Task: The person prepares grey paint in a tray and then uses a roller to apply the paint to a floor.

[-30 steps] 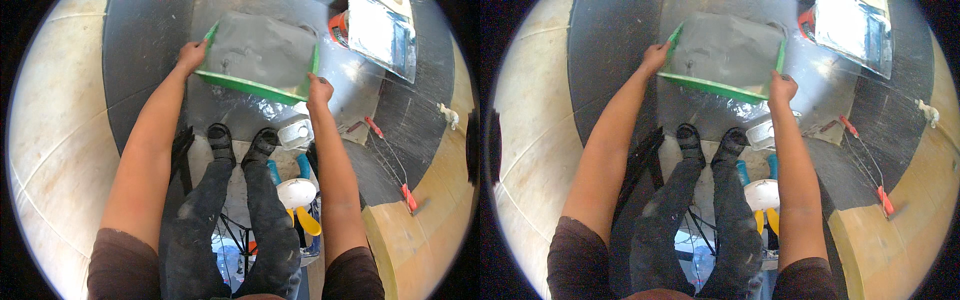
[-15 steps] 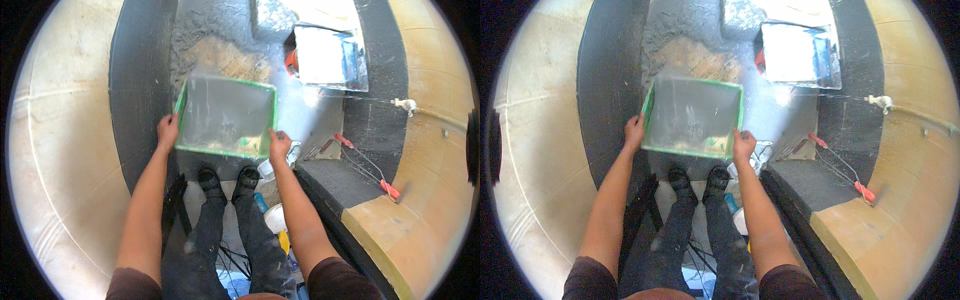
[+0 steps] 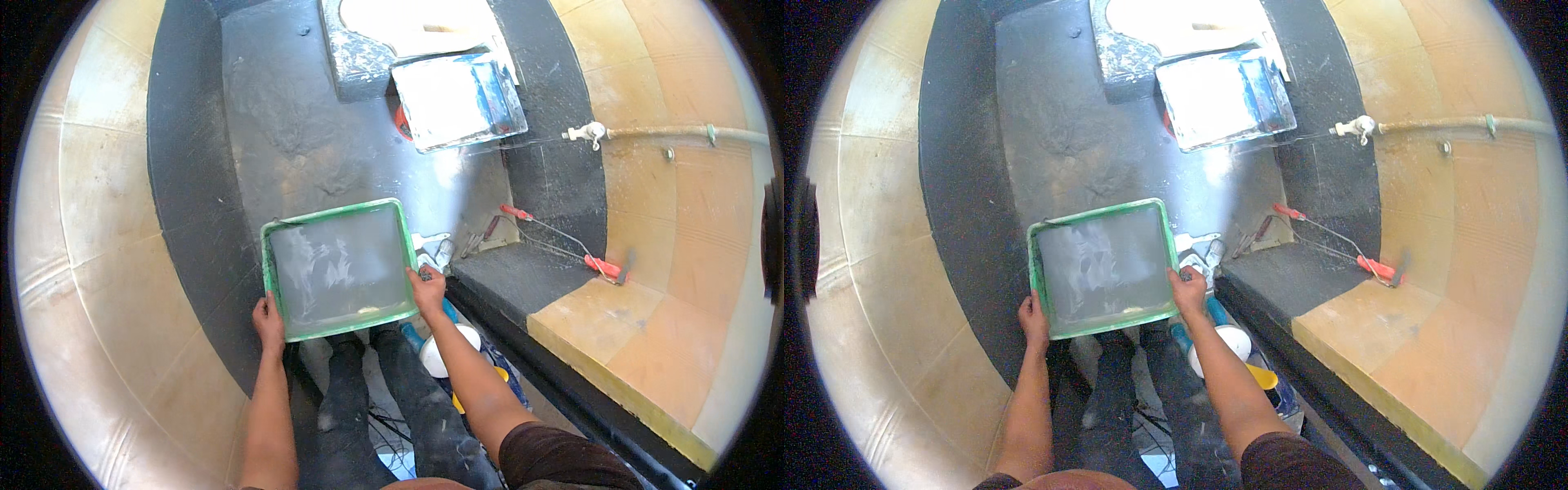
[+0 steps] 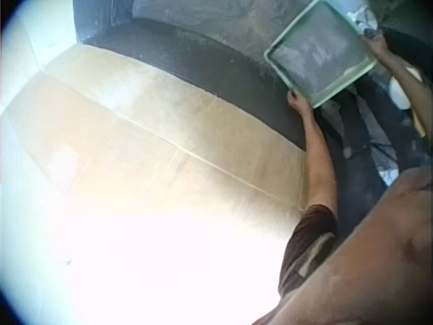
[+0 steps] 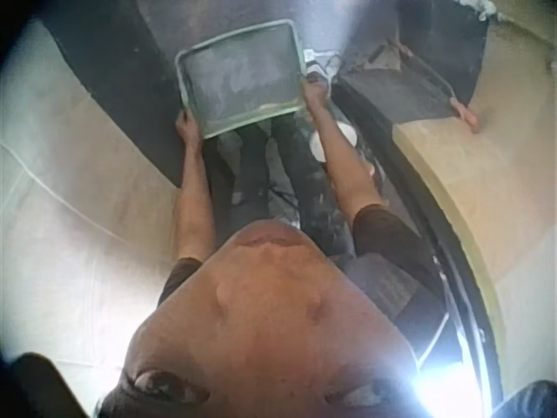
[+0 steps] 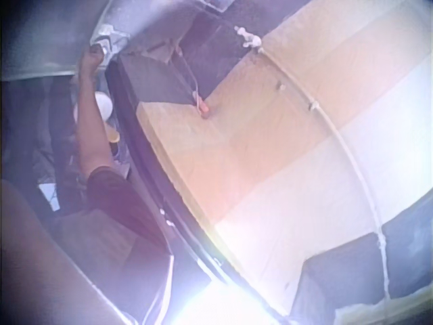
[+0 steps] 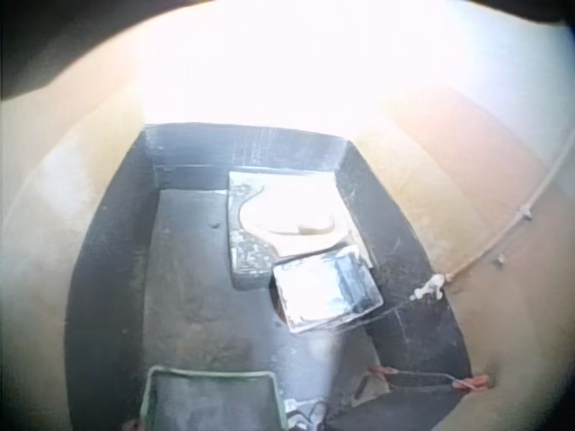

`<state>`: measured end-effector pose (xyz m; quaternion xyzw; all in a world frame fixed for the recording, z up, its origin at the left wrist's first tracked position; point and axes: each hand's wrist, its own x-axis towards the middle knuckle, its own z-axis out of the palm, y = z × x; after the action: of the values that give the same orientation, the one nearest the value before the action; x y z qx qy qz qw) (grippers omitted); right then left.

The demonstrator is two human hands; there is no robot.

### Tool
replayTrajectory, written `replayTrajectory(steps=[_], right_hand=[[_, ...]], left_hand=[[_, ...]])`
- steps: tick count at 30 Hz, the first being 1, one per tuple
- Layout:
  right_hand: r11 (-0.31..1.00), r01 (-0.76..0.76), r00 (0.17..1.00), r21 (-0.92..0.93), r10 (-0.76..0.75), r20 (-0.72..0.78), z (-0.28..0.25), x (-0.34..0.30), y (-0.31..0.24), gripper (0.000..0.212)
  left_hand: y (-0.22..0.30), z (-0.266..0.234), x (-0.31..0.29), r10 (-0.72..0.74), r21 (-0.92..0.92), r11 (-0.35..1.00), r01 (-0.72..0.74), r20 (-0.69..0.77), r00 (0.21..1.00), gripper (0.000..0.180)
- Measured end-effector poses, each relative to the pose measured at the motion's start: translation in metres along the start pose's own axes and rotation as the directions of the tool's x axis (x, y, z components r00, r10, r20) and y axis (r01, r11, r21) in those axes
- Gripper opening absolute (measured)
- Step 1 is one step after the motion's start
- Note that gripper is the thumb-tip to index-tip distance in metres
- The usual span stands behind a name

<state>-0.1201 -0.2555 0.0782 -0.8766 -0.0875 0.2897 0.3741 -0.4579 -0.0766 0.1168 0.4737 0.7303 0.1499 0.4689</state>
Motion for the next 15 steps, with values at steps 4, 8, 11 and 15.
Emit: replayTrajectory(steps=[4,8,11,15], right_hand=[[0.996,0.047,0.999,-0.078,-0.047,-0.001,-0.022,-0.015,-0.032,0.037],[0.973,0.179,0.981,-0.143,-0.188,-0.052,-0.05,-0.018,-0.039,0.037],[0.975,0.176,0.984,-0.139,-0.18,-0.017,-0.061,-0.025,-0.05,0.037],[0.979,0.142,0.99,-0.145,-0.139,0.034,-0.066,-0.024,-0.067,0.036]], left_hand=[[-0.012,-0.013,-0.025,0.021,-0.06,0.998,-0.022,-0.015,1.0,0.044],[0.019,-0.001,-0.061,-0.035,-0.196,0.98,0.037,0.014,0.999,0.043],[0.02,-0.014,-0.076,-0.071,-0.223,0.972,0.076,0.03,0.997,0.041],[0.014,-0.025,-0.088,-0.084,-0.286,0.954,0.084,0.015,0.996,0.04]])
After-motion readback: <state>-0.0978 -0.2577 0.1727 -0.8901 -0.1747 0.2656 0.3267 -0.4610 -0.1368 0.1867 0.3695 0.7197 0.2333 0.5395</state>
